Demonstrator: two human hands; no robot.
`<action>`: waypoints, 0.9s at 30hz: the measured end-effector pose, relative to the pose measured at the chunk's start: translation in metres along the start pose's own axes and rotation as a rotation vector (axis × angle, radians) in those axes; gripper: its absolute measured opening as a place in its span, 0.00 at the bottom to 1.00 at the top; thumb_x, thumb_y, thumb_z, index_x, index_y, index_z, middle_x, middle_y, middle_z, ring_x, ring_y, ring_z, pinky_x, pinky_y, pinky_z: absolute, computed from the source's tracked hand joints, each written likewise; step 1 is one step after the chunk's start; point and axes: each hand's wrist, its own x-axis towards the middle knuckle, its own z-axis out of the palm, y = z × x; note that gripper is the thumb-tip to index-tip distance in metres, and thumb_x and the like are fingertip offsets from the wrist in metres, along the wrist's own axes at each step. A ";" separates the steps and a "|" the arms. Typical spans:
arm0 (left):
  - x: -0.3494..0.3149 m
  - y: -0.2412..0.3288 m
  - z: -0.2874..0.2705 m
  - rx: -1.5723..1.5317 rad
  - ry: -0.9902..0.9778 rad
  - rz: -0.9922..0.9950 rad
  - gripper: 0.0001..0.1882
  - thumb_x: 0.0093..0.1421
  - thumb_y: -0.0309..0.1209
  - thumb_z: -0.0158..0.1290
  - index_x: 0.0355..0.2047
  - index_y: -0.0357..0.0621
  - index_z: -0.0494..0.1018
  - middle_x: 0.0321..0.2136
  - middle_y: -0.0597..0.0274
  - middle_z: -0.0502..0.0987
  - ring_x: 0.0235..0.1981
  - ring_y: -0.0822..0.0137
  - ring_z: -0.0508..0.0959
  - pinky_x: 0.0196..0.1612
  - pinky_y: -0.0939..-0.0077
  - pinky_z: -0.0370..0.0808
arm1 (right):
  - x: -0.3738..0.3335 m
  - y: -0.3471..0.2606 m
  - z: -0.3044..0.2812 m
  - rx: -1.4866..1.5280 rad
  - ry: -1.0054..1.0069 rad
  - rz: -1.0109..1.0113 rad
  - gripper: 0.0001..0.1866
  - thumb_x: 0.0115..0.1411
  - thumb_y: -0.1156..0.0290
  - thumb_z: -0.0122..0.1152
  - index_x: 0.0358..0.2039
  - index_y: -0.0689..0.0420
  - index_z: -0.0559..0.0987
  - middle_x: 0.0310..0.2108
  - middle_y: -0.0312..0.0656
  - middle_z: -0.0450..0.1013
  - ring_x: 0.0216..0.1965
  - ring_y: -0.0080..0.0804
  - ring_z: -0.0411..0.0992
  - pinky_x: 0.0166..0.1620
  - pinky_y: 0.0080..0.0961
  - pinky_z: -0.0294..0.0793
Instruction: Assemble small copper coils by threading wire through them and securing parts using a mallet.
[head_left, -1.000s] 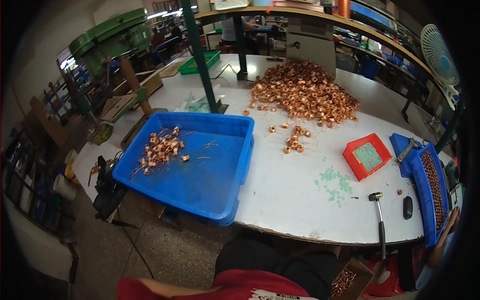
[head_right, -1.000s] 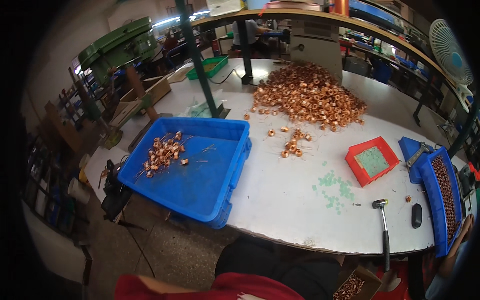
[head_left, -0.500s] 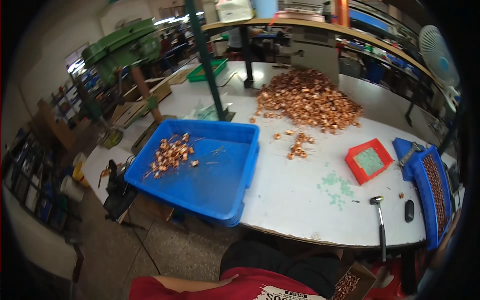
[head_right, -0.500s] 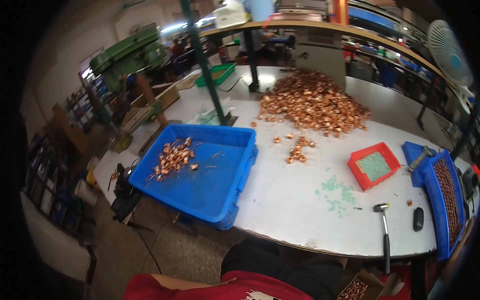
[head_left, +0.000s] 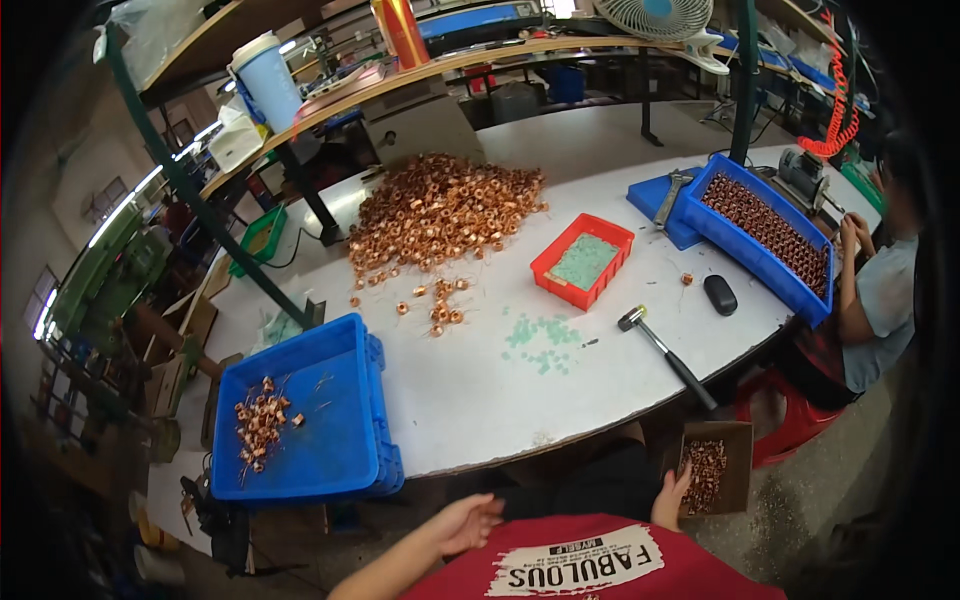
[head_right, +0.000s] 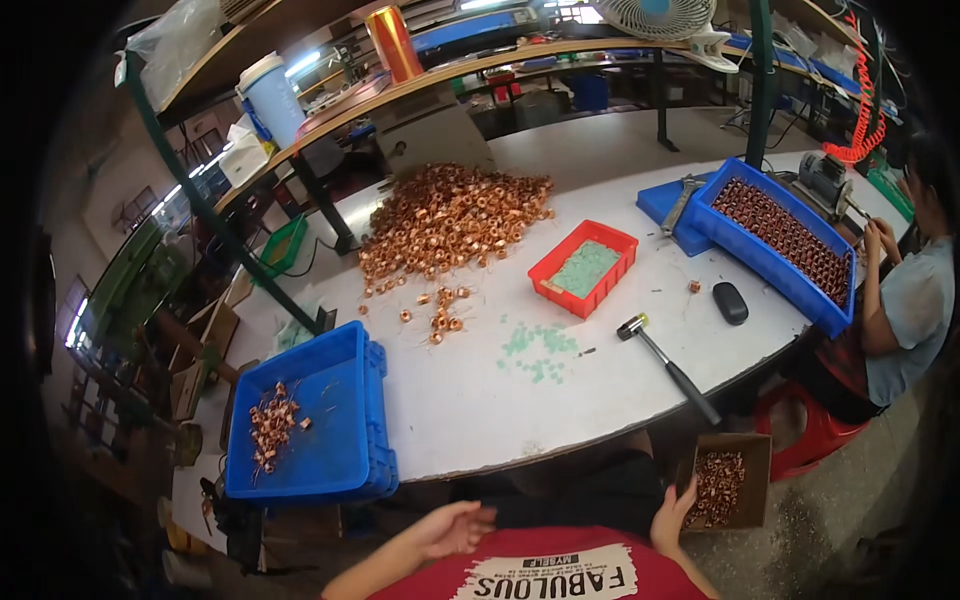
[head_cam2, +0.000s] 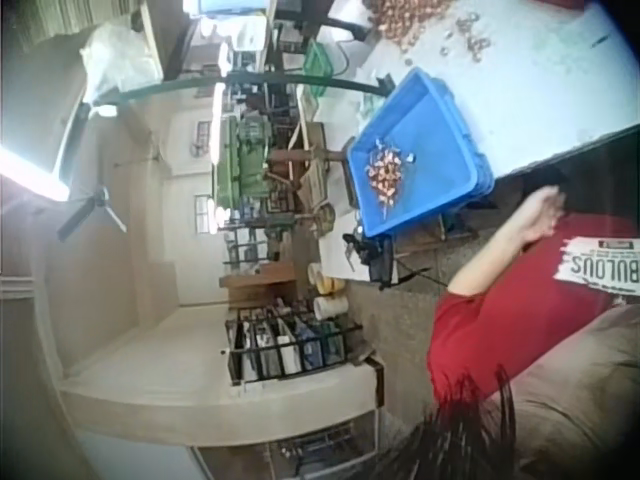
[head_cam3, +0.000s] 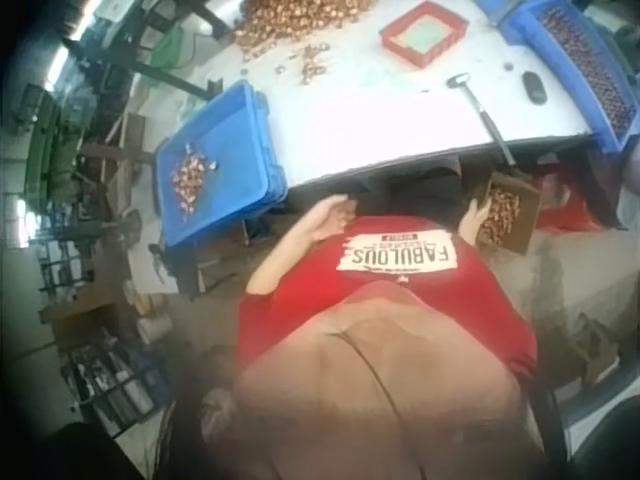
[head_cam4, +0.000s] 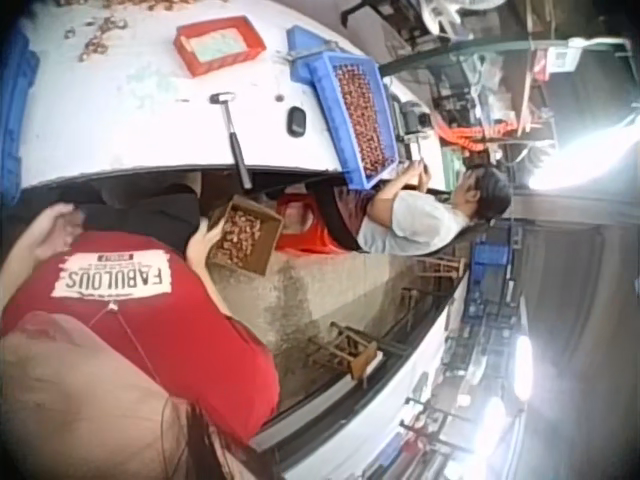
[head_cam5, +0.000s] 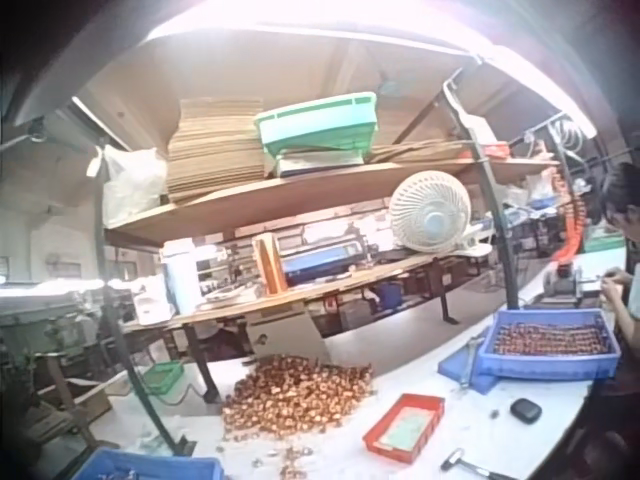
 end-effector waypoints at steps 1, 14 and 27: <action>-0.015 0.027 0.021 0.036 -0.055 0.018 0.29 0.65 0.46 0.43 0.58 0.35 0.60 0.56 0.46 0.66 0.51 0.59 0.73 0.50 0.72 0.70 | 0.013 -0.018 -0.003 0.010 0.005 -0.115 0.31 0.65 0.66 0.41 0.65 0.63 0.47 0.65 0.56 0.44 0.65 0.52 0.44 0.66 0.37 0.41; -0.149 0.111 0.052 0.688 -0.082 0.553 0.18 0.68 0.30 0.38 0.53 0.30 0.65 0.49 0.46 0.72 0.46 0.57 0.76 0.49 0.72 0.72 | 0.043 -0.132 0.000 0.391 -0.292 0.254 0.20 0.60 0.71 0.46 0.53 0.56 0.64 0.41 0.41 0.66 0.39 0.26 0.67 0.39 0.19 0.66; -0.203 0.147 0.080 0.674 0.108 0.995 0.13 0.64 0.25 0.41 0.45 0.30 0.69 0.41 0.42 0.76 0.38 0.59 0.79 0.41 0.73 0.75 | 0.000 -0.274 -0.007 0.603 -0.654 -0.164 0.12 0.58 0.78 0.46 0.43 0.63 0.71 0.38 0.44 0.69 0.34 0.29 0.70 0.36 0.17 0.68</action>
